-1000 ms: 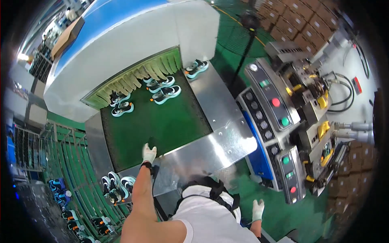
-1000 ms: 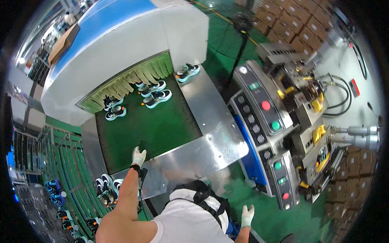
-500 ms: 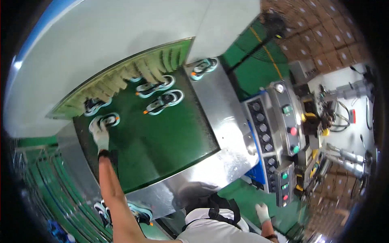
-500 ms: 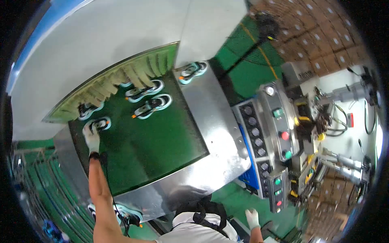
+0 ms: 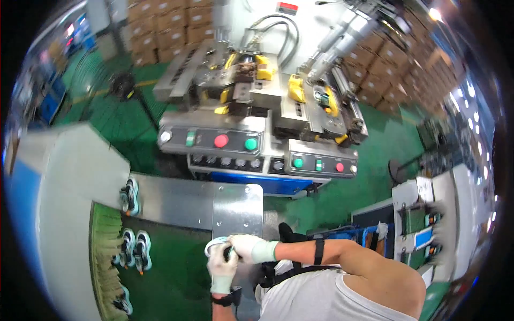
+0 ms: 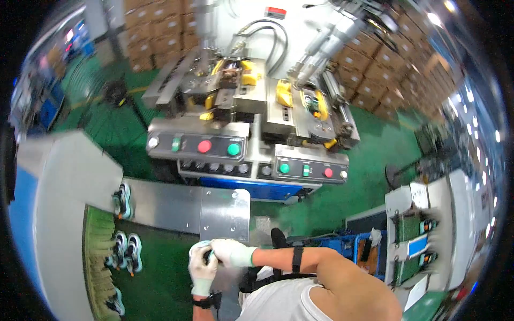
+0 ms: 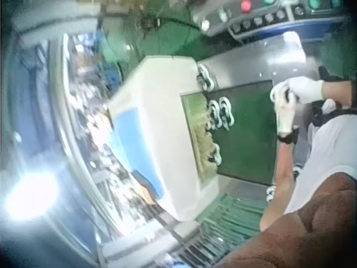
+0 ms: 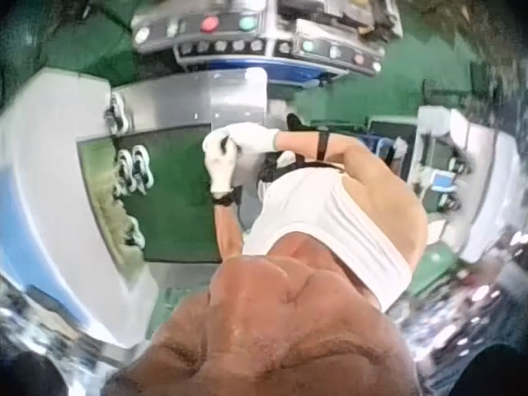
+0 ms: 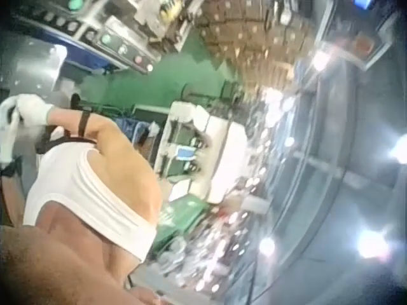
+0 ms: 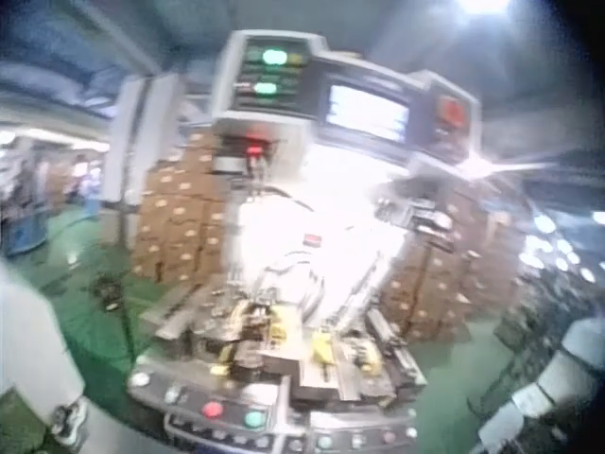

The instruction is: Operating a specialized pressing machine to attach components of athletic shoes in a factory.

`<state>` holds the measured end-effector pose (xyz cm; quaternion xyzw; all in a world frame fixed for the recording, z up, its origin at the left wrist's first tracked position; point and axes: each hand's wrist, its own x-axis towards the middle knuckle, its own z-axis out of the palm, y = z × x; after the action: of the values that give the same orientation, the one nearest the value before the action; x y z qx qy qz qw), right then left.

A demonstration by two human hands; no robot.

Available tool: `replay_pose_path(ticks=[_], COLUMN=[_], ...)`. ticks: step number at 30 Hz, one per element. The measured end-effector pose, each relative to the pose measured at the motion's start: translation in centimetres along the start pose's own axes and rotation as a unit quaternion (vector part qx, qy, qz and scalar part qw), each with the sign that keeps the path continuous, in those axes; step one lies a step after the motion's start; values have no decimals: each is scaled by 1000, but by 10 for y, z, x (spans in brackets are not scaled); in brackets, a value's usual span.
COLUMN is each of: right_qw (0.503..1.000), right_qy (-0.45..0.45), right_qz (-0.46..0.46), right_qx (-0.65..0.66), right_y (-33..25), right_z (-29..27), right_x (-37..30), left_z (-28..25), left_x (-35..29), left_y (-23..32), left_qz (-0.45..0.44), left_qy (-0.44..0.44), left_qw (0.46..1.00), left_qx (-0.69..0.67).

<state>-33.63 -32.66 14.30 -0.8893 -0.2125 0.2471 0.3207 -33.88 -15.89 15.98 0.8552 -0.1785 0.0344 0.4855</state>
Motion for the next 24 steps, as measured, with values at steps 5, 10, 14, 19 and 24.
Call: replay_pose_path(ticks=[5, 10, 14, 19, 24], right_qw=[930, 624, 436, 329, 281], right_qy=[245, 425, 553, 649, 689], right_qz=[140, 59, -44, -31, 33], right_qx=[238, 653, 709, 685, 667], right_y=[50, 117, 173, 206, 196], right_z=[-131, -176, -164, -153, -158], right_x=[-125, -255, -312, -360, -385], left_z=[75, 169, 278, 455, 579], left_x=[123, 218, 285, 401, 480], left_y=[131, 232, 275, 262, 220], left_qz=[107, 326, 155, 152, 89], left_qy=[-213, -160, -259, -257, -251], left_qw=[965, 924, 930, 950, 961], left_qx=[-113, -117, -209, -89, 74])
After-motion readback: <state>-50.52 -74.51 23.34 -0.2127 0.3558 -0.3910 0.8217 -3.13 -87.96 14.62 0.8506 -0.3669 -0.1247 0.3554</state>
